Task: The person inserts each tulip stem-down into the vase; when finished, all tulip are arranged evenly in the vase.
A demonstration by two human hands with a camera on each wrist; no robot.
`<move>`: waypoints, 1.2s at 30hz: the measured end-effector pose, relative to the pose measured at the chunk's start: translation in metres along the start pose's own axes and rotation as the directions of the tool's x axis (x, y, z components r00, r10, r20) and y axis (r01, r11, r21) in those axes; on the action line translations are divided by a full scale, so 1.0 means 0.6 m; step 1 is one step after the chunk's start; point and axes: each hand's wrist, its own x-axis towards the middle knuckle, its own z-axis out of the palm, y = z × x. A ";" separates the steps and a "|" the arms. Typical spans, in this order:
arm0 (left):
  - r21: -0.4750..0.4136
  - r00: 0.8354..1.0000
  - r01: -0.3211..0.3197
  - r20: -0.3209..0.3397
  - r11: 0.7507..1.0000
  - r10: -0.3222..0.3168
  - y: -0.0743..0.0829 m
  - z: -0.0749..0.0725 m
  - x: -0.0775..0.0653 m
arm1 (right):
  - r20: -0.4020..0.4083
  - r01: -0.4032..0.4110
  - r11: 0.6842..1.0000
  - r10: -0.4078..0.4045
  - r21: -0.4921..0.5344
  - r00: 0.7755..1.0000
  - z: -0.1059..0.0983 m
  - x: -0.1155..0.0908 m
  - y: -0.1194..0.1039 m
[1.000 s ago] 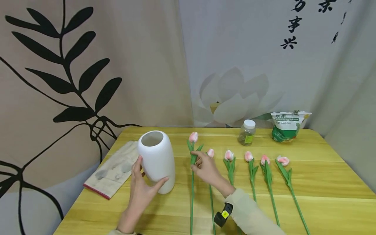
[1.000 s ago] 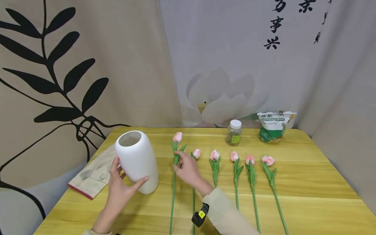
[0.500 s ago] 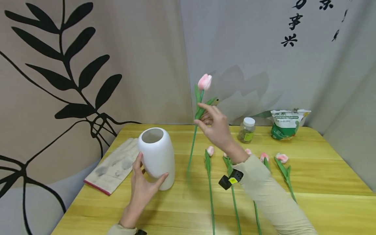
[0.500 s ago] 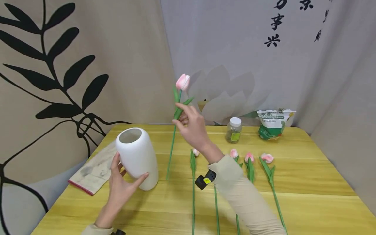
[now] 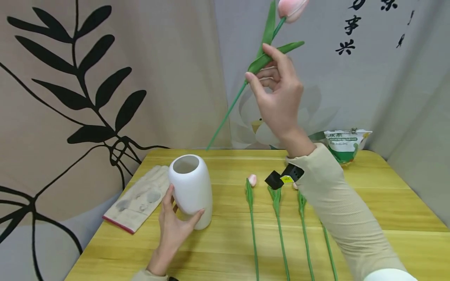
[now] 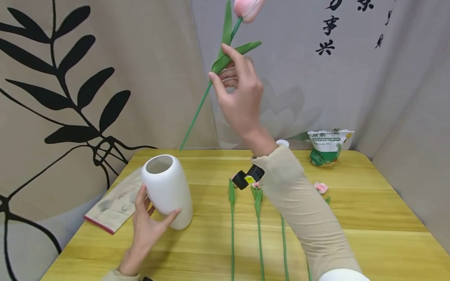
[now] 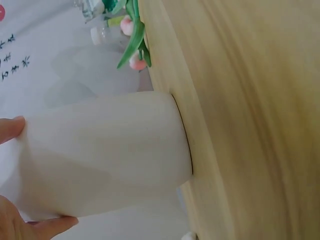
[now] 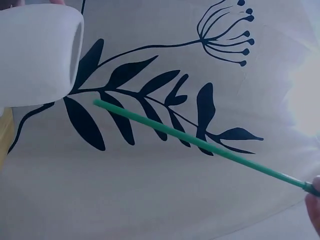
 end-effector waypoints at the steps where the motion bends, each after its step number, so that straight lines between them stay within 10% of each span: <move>1: -0.001 1.000 -0.008 0.004 1.000 0.008 0.001 0.000 -0.002 | -0.015 0.002 1.000 -0.002 0.019 1.000 0.002 0.001 -0.002; 13: 0.005 1.000 -0.012 0.023 1.000 0.012 0.000 0.000 -0.005 | 0.145 0.199 0.980 -0.197 0.000 0.970 0.058 -0.044 -0.004; 19: 0.002 0.999 -0.004 0.034 1.000 0.004 -0.001 0.001 -0.005 | 0.306 0.107 0.994 -0.095 -0.022 0.947 0.080 -0.101 0.011; 30: 0.062 0.998 0.017 0.065 0.998 -0.021 -0.003 -0.002 -0.005 | 0.619 -0.036 0.999 0.020 0.013 0.785 0.103 -0.190 0.029; 36: 0.069 0.996 0.036 0.079 0.997 -0.042 -0.002 -0.003 -0.006 | 0.677 -0.015 1.000 0.010 0.002 0.736 0.104 -0.209 0.034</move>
